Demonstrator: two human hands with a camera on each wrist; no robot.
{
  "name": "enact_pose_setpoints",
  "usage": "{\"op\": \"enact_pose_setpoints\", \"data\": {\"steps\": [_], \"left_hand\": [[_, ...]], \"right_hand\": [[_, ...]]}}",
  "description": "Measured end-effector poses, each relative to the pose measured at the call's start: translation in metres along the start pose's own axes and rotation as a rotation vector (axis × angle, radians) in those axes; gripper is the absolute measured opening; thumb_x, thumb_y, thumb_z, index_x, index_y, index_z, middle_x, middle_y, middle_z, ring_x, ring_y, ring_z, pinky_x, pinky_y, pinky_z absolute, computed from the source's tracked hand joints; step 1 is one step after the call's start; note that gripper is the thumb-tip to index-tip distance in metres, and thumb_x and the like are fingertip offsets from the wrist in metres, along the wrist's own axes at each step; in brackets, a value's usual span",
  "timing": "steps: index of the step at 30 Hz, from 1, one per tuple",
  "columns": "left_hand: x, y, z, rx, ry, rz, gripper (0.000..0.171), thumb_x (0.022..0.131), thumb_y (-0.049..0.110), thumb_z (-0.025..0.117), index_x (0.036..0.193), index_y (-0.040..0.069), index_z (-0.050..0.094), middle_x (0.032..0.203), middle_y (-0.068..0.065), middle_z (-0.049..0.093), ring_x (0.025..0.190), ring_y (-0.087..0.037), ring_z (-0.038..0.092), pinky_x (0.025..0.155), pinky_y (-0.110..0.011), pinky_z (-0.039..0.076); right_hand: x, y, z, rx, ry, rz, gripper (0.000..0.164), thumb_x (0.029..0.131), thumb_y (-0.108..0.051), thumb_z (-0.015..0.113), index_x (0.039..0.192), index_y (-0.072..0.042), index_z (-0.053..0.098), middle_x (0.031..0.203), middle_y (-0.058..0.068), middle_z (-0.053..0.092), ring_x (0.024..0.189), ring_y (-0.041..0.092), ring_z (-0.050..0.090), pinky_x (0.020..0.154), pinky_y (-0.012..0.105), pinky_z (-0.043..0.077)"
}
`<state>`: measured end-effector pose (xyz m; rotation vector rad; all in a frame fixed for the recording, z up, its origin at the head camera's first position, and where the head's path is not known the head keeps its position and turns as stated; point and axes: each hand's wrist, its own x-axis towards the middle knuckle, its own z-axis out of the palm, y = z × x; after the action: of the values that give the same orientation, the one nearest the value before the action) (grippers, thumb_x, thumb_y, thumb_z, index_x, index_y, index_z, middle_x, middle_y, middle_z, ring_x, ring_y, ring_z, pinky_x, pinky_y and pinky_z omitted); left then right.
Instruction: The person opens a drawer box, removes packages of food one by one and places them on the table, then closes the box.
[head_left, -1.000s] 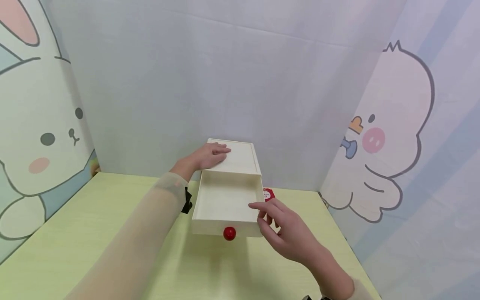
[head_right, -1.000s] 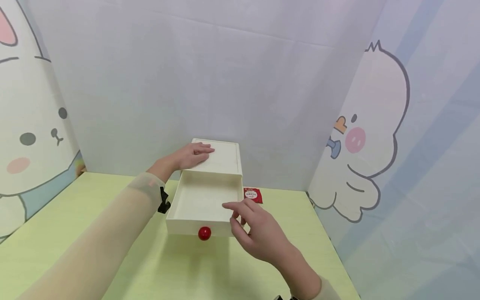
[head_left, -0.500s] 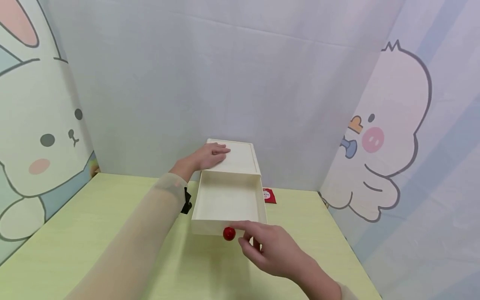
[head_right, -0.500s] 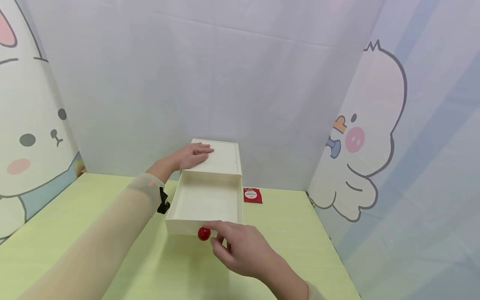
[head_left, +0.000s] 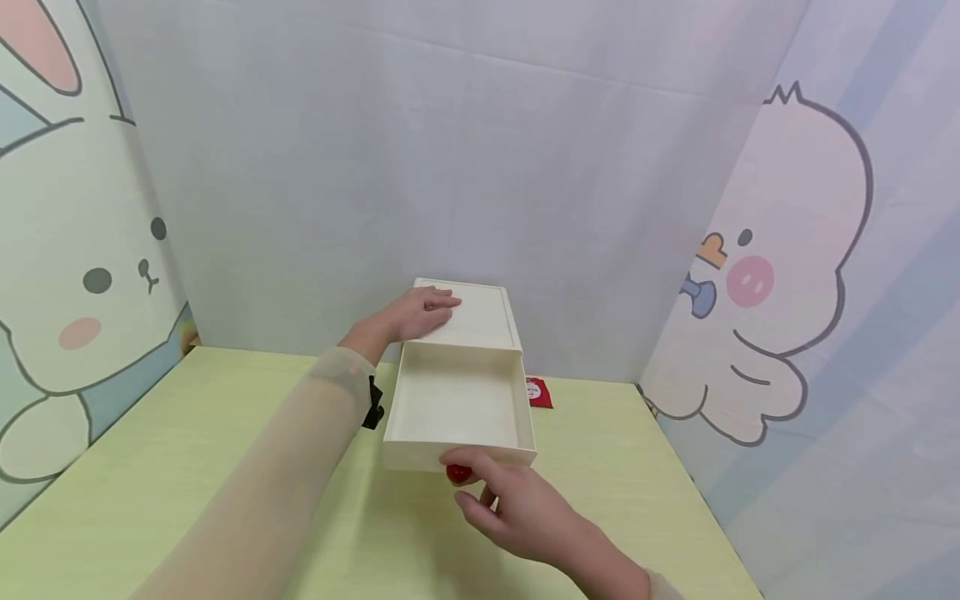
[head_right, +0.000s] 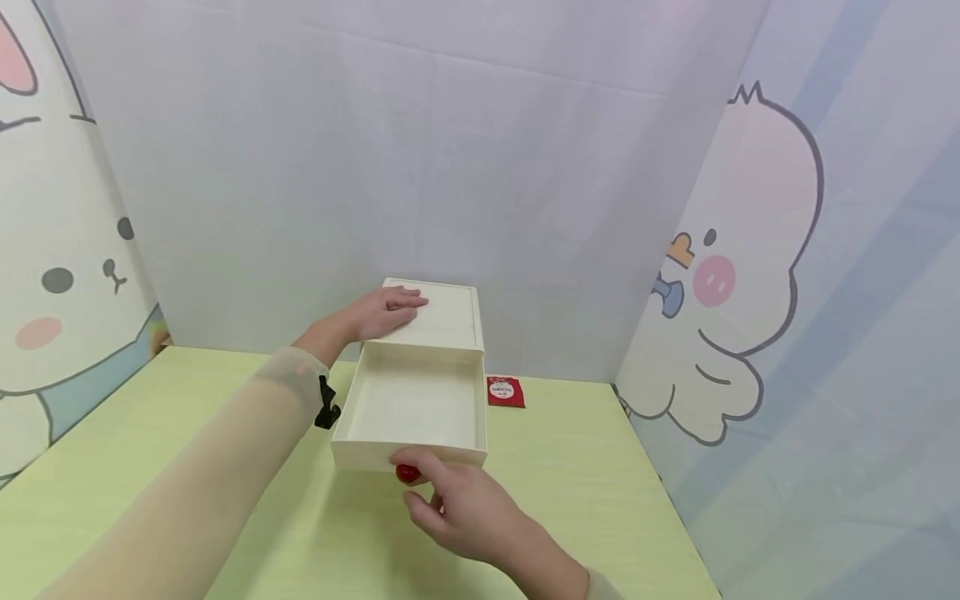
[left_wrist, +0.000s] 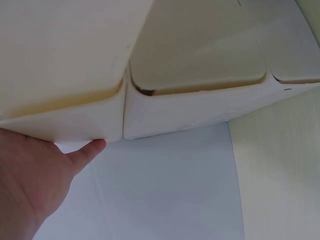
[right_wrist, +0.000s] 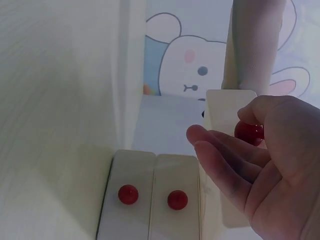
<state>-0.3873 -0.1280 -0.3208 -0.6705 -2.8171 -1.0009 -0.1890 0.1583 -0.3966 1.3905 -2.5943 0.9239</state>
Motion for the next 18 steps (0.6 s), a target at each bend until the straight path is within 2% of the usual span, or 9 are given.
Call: {"op": "enact_pose_setpoints", "data": {"steps": [3,9,12,18], "left_hand": [[-0.0007,0.0012,-0.0005,-0.001,-0.003,-0.006,0.051,0.114,0.028,0.045,0.162,0.013,0.056,0.178,-0.014,0.038,0.171,-0.040,0.021,0.139,-0.057,0.018],[-0.0019,0.0014,-0.0002,0.008,-0.005,-0.005,0.051,0.115,0.029,0.044,0.162,0.014,0.056,0.178,-0.013,0.038,0.171,-0.040,0.020,0.139,-0.057,0.019],[-0.0019,0.0008,0.0003,0.015,-0.002,-0.002,0.052,0.115,0.030,0.043,0.163,0.014,0.055,0.178,-0.013,0.038,0.171,-0.040,0.020,0.139,-0.057,0.018],[-0.0005,0.0001,0.0000,0.018,0.004,0.005,0.052,0.114,0.029,0.043,0.162,0.014,0.056,0.178,-0.013,0.039,0.171,-0.040,0.020,0.139,-0.057,0.018]], "right_hand": [[0.0018,0.0033,0.0035,-0.011,0.042,-0.061,0.039,0.105,-0.011,0.072,0.143,-0.021,0.064,0.117,-0.001,0.075,0.078,-0.005,0.065,0.071,0.010,0.056],[0.0049,0.0075,0.0072,-0.068,0.138,-0.162,0.036,0.104,-0.008,0.074,0.137,-0.019,0.067,0.112,-0.005,0.076,0.084,-0.004,0.070,0.074,0.006,0.055],[0.0062,0.0074,0.0078,-0.080,0.163,-0.181,0.036,0.102,-0.006,0.075,0.136,-0.019,0.067,0.110,-0.007,0.076,0.085,-0.004,0.070,0.073,0.005,0.054],[0.0100,0.0076,0.0062,-0.076,0.157,-0.169,0.036,0.103,-0.007,0.074,0.136,-0.019,0.067,0.111,-0.006,0.077,0.082,-0.005,0.069,0.071,0.006,0.054]]}}
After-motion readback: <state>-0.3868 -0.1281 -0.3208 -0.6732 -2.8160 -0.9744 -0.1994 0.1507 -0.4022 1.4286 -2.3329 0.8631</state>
